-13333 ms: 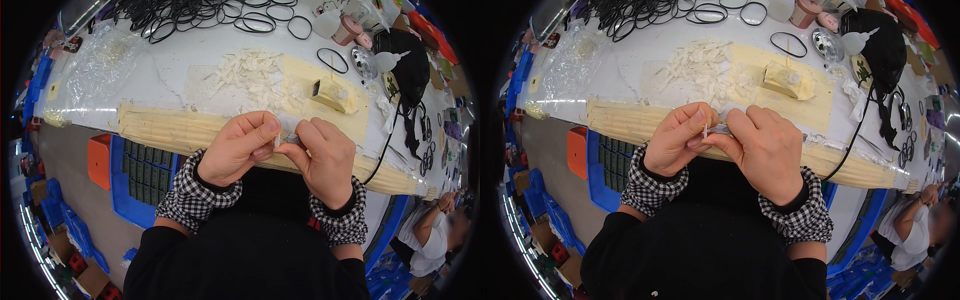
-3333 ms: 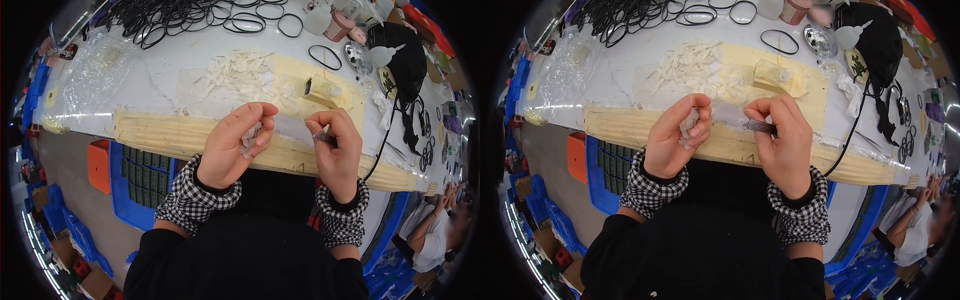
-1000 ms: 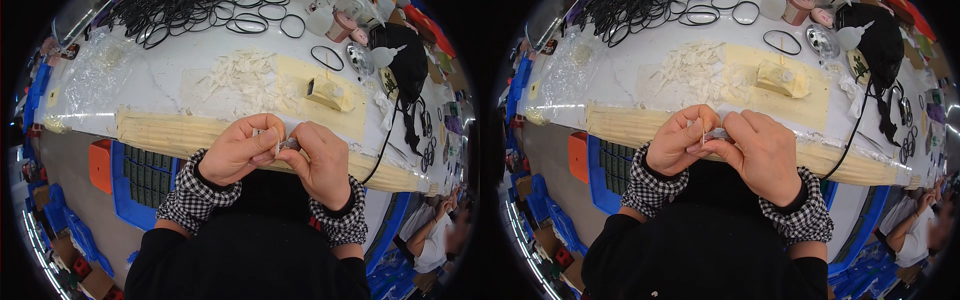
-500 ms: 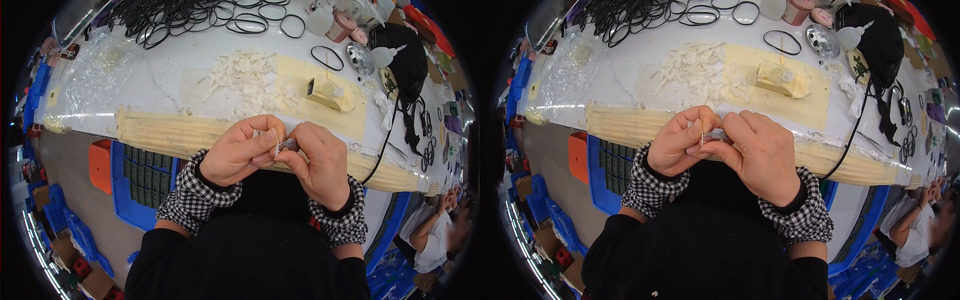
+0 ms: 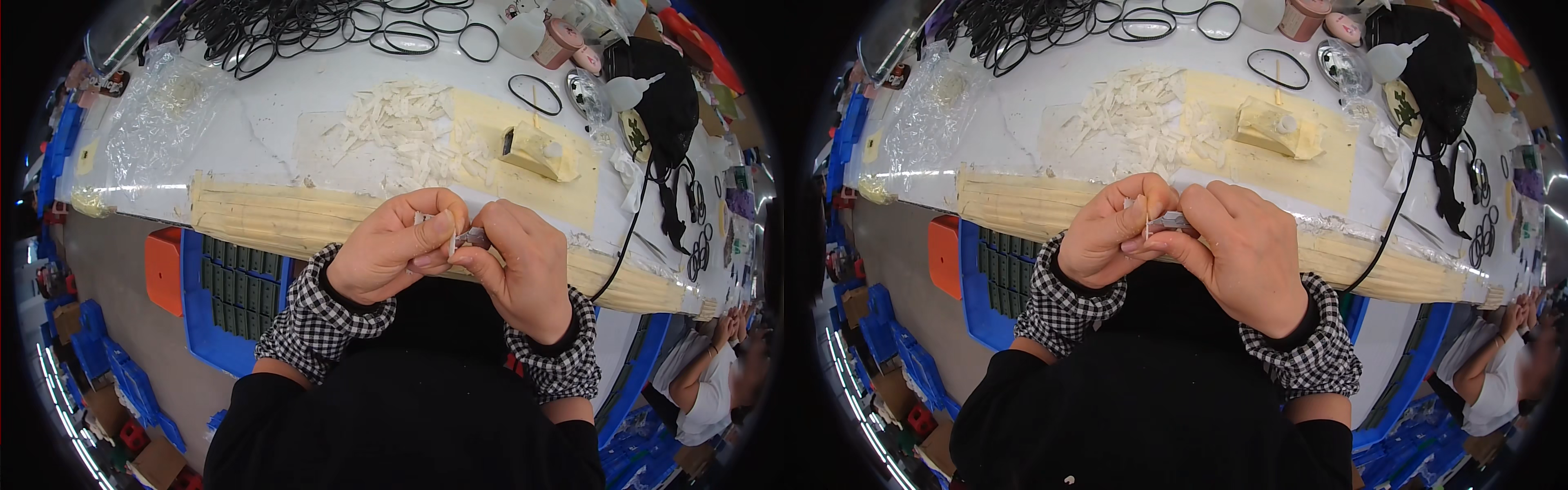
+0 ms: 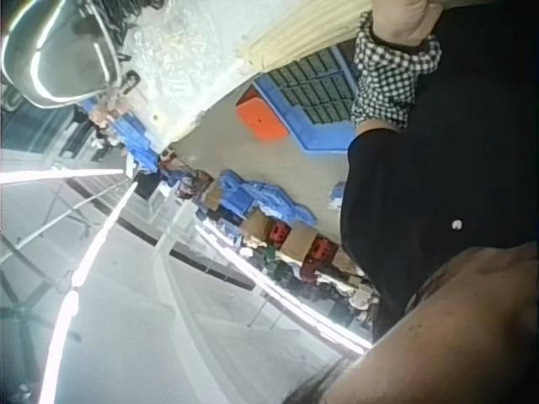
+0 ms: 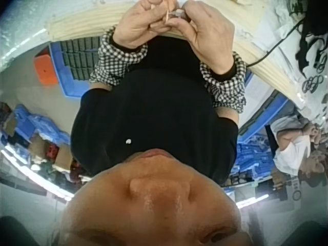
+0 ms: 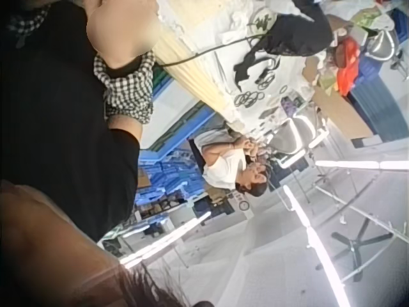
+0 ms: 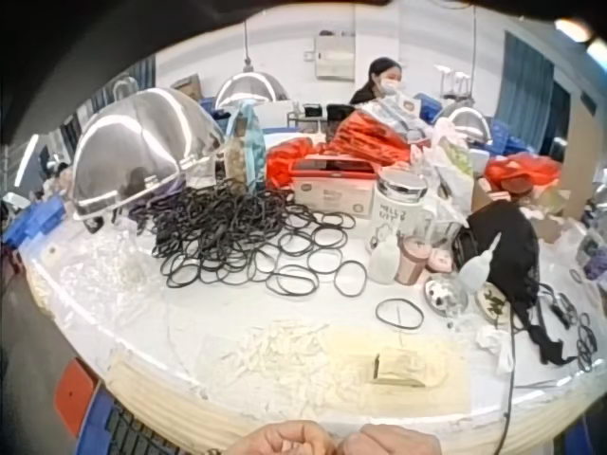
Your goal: Using a small pick tool to clean or assemble small metal and plastic components on a factory workbench.
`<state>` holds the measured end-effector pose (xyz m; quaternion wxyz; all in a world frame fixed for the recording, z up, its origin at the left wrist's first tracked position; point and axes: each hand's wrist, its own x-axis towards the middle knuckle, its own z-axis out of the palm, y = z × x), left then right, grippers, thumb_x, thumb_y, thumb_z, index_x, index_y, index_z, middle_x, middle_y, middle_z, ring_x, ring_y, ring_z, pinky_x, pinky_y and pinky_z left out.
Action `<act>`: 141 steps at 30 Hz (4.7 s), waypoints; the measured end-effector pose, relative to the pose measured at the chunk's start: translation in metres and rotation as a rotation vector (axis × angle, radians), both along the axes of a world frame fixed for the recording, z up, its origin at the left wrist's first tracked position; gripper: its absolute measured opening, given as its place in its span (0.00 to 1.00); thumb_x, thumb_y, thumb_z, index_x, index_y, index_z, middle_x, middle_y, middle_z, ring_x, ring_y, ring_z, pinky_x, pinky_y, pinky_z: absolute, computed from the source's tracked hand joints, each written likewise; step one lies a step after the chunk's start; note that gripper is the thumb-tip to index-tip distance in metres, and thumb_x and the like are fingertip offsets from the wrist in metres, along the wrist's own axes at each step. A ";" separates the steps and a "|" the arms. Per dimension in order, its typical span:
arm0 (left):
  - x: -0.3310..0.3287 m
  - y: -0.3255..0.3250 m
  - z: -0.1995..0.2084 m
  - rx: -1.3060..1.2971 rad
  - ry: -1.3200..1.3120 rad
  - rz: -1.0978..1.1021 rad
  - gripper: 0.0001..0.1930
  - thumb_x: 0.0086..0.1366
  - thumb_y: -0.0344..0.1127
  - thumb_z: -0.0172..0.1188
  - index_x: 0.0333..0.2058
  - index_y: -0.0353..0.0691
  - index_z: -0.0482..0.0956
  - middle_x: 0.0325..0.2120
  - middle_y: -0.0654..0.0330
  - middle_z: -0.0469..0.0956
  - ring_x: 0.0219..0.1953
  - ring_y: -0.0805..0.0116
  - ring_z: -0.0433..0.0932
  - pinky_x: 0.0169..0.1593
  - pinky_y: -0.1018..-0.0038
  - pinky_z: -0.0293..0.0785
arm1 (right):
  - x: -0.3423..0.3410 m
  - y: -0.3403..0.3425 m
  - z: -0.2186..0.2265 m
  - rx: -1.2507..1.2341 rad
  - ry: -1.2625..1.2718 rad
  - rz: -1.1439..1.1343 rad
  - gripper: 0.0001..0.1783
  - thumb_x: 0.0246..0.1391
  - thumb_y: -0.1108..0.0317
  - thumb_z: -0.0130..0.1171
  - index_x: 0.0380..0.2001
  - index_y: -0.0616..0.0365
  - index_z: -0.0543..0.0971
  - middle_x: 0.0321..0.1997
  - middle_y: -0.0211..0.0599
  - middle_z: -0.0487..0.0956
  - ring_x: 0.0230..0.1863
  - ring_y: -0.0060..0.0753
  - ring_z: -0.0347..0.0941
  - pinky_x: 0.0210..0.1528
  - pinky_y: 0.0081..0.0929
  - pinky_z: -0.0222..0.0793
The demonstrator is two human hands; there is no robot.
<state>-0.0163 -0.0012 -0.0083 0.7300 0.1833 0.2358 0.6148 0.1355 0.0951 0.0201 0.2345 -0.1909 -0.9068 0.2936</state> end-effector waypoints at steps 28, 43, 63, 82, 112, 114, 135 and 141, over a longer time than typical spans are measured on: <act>0.002 0.002 0.010 -0.108 0.369 0.431 0.07 0.70 0.34 0.46 0.33 0.40 0.68 0.31 0.59 0.73 0.19 0.86 0.59 0.24 0.87 0.54 | -0.005 0.017 -0.024 0.181 -0.066 -0.303 0.12 0.37 0.77 0.62 0.31 0.55 0.78 0.30 0.32 0.73 0.27 0.34 0.73 0.26 0.28 0.67; 0.001 0.002 0.010 -0.059 0.279 0.362 0.09 0.71 0.37 0.45 0.34 0.38 0.67 0.29 0.62 0.70 0.20 0.85 0.58 0.26 0.87 0.55 | -0.001 0.012 -0.016 -0.068 0.107 -0.196 0.11 0.39 0.82 0.61 0.30 0.60 0.78 0.27 0.37 0.77 0.25 0.36 0.75 0.27 0.25 0.70; 0.007 0.003 0.013 -0.110 0.239 0.259 0.12 0.70 0.40 0.46 0.32 0.38 0.68 0.23 0.69 0.64 0.22 0.84 0.58 0.26 0.86 0.55 | 0.000 0.004 -0.001 0.107 0.024 -0.162 0.19 0.43 0.50 0.65 0.26 0.55 0.75 0.20 0.31 0.67 0.21 0.35 0.67 0.22 0.28 0.63; 0.009 -0.001 0.015 -0.140 0.330 0.199 0.13 0.71 0.41 0.44 0.33 0.38 0.67 0.28 0.66 0.66 0.21 0.84 0.58 0.27 0.86 0.55 | 0.000 0.002 0.002 0.092 -0.001 -0.093 0.17 0.43 0.54 0.66 0.21 0.55 0.72 0.20 0.31 0.66 0.20 0.32 0.66 0.21 0.26 0.60; 0.009 0.006 0.004 -0.159 0.251 0.291 0.07 0.67 0.35 0.53 0.37 0.38 0.71 0.28 0.65 0.75 0.22 0.84 0.58 0.26 0.87 0.55 | -0.011 -0.003 0.003 -0.272 0.171 -0.173 0.08 0.42 0.80 0.61 0.28 0.61 0.74 0.27 0.37 0.73 0.25 0.36 0.73 0.26 0.25 0.69; 0.009 0.006 0.005 -0.160 0.276 0.302 0.08 0.68 0.37 0.52 0.36 0.38 0.71 0.26 0.67 0.73 0.22 0.85 0.57 0.26 0.87 0.55 | -0.011 -0.003 0.002 -0.270 0.176 -0.158 0.09 0.43 0.76 0.63 0.28 0.61 0.74 0.27 0.37 0.73 0.24 0.35 0.73 0.26 0.25 0.69; 0.001 0.004 0.006 -0.039 -0.039 0.097 0.10 0.70 0.39 0.46 0.35 0.38 0.66 0.27 0.68 0.65 0.20 0.88 0.55 0.24 0.88 0.54 | -0.012 0.002 0.000 0.061 0.026 -0.117 0.18 0.47 0.53 0.62 0.23 0.55 0.70 0.19 0.34 0.68 0.22 0.37 0.68 0.23 0.31 0.62; 0.001 0.004 0.006 -0.010 -0.044 0.092 0.09 0.70 0.38 0.47 0.34 0.38 0.66 0.27 0.68 0.64 0.20 0.87 0.56 0.24 0.88 0.54 | -0.011 0.001 0.002 0.071 0.004 -0.112 0.18 0.46 0.53 0.62 0.22 0.55 0.70 0.18 0.33 0.66 0.21 0.37 0.67 0.23 0.31 0.62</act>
